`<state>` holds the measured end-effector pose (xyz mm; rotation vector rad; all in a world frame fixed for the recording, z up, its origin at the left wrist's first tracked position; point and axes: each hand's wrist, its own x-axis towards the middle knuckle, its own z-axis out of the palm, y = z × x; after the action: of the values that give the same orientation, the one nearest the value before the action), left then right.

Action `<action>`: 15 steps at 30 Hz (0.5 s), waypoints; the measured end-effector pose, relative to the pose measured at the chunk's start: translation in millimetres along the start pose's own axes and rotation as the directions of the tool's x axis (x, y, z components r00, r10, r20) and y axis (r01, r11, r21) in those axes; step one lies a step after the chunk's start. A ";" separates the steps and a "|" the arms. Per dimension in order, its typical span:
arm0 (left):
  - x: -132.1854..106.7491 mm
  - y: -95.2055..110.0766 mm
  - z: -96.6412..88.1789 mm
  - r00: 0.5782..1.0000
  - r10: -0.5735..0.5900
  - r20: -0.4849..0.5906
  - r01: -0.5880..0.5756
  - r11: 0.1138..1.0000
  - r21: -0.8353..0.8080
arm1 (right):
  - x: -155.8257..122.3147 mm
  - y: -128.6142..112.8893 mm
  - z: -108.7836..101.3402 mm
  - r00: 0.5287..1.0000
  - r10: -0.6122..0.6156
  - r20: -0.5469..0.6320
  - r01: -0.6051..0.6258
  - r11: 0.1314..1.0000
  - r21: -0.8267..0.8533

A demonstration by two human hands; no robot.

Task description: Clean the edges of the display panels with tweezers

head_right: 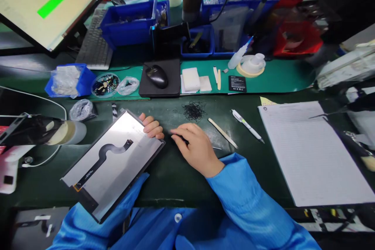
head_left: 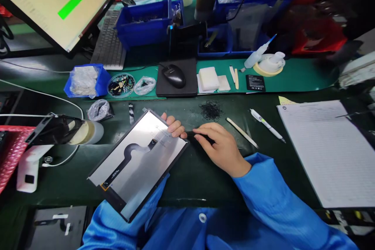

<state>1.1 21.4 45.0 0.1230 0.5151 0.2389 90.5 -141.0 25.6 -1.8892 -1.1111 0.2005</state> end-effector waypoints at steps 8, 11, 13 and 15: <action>0.9 2.0 -9.7 0.997 0.012 0.081 -0.019 0.997 0.076 | -13.5 -29.8 14.8 0.841 0.288 0.458 -0.499 0.739 0.452; 1.8 0.0 -18.7 0.985 0.041 0.168 -0.056 0.995 0.088 | -15.9 -35.0 21.2 0.816 0.301 0.494 -0.561 0.616 0.553; -0.2 -2.0 -21.1 0.976 0.046 0.212 -0.071 0.991 0.111 | -15.2 -38.1 21.7 0.819 0.307 0.484 -0.564 0.583 0.585; -3.1 -4.2 -19.5 0.983 0.056 0.175 -0.088 0.979 0.182 | -13.5 -40.1 20.1 0.821 0.293 0.491 -0.563 0.564 0.604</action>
<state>-10.4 17.7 28.9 0.3447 0.3634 0.2474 47.3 -131.4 41.0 -1.3480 -0.5716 1.1375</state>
